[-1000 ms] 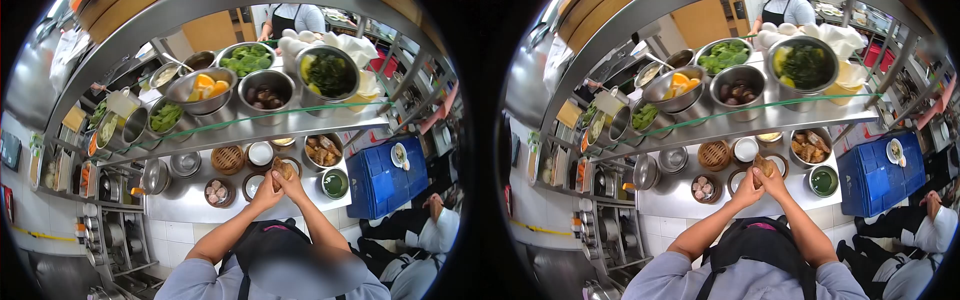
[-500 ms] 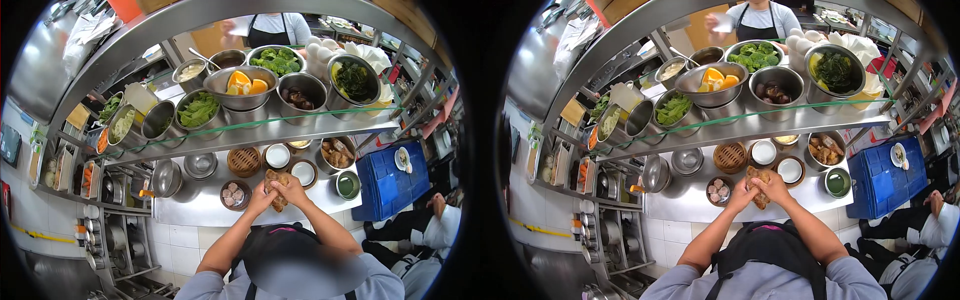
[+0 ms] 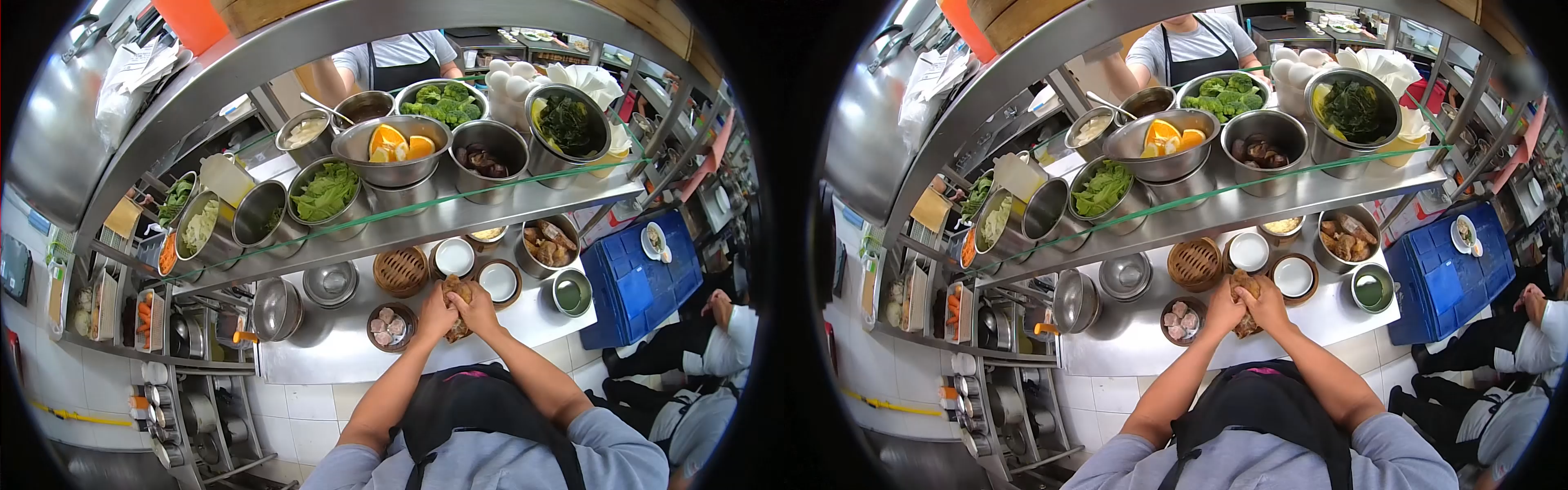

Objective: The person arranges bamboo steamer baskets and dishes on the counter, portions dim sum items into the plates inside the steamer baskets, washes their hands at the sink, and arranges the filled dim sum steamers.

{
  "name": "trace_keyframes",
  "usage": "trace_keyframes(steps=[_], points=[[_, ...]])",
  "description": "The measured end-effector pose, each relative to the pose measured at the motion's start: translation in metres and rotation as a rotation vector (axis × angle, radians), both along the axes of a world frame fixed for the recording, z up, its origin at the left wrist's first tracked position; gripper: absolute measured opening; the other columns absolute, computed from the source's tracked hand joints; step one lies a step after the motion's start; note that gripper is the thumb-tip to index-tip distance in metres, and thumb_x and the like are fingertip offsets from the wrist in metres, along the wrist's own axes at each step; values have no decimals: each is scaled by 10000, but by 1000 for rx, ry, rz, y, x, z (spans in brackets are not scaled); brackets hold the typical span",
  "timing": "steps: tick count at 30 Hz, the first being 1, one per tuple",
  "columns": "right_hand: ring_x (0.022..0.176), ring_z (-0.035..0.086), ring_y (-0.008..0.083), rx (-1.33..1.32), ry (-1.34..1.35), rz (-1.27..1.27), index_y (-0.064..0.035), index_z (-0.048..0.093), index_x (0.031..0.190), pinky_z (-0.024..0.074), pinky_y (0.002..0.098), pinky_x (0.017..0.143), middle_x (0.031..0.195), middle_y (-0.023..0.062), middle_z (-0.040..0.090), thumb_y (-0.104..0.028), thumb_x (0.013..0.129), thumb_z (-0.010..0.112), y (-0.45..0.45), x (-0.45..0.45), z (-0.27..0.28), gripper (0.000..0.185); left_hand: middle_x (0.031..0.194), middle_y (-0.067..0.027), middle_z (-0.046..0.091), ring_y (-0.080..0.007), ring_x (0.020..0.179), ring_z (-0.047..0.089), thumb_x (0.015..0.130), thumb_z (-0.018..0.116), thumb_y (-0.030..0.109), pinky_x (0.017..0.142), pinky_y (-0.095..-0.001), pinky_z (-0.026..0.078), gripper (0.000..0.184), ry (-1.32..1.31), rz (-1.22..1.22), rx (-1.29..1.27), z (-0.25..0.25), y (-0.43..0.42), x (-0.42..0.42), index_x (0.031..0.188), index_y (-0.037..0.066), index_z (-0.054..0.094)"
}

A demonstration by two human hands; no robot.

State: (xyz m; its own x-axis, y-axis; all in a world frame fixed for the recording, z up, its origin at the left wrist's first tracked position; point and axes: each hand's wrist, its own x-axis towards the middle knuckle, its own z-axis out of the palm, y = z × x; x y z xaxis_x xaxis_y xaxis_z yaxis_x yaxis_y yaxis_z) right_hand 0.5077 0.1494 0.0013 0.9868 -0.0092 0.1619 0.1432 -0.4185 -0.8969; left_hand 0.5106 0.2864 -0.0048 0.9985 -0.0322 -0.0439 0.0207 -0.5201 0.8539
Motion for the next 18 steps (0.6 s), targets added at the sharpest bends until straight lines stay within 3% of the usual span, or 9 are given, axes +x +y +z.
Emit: trace_keyframes(steps=[4,5,6,7,8,10,13,17,18], points=[[856,678,364,-11,-6,-43,43,674,1095,527,421,788,951,223,697,-229,909,785,-4,-2,-5,347,1105,-302,675,-485,1094,643,869,661,173,898,-512,523,492,56,-29,0,-4,-4,3,1315,33,505],[830,678,308,1,28,-40,41,676,1093,531,399,776,929,199,706,-225,921,777,-7,-1,-6,333,1105,-302,675,-485,1094,643,869,661,173,898,-512,523,492,54,-31,1,-7,-1,5,1315,33,505],[805,678,251,12,62,-35,40,677,1092,536,377,763,907,175,716,-221,932,769,-9,0,-5,319,1135,-279,677,-443,1107,658,868,676,181,922,-479,522,513,32,-111,-89,-5,4,6,1325,27,503],[805,678,251,12,61,-37,40,677,1092,536,377,763,907,175,716,-221,932,769,-11,1,-4,319,1165,-256,679,-401,1120,673,866,692,189,946,-447,521,534,9,-191,-178,-4,9,8,1336,21,501],[798,661,201,103,113,-53,36,680,1085,537,356,757,895,145,720,-219,947,758,-13,3,-3,300,1165,-256,679,-401,1120,673,866,692,189,946,-447,521,534,9,-192,-179,-3,13,8,1336,21,501],[814,635,108,188,152,-54,35,683,1062,539,315,750,916,86,730,-216,984,721,-16,3,-3,266,1193,-196,677,-301,1128,668,865,707,190,979,-400,507,542,142,-359,-476,5,20,6,1342,15,516],[793,654,160,148,199,-21,30,680,1040,538,344,743,889,123,723,-237,966,737,-13,-2,6,283,1248,-180,674,-277,1147,660,873,708,159,1012,-398,496,531,141,-280,-246,3,20,7,1364,47,541],[761,660,267,-25,56,-18,27,671,1009,531,392,735,861,181,701,-264,938,760,-9,-5,15,312,1195,-175,697,-285,1126,676,885,692,167,996,-397,501,497,70,-213,-258,-8,8,6,1350,53,556],[763,652,322,-30,41,-37,27,666,997,526,415,735,860,206,688,-273,925,770,-7,-5,16,325,1154,-213,698,-361,1098,678,887,679,176,955,-437,515,452,35,-171,-204,-10,5,7,1304,47,557]])
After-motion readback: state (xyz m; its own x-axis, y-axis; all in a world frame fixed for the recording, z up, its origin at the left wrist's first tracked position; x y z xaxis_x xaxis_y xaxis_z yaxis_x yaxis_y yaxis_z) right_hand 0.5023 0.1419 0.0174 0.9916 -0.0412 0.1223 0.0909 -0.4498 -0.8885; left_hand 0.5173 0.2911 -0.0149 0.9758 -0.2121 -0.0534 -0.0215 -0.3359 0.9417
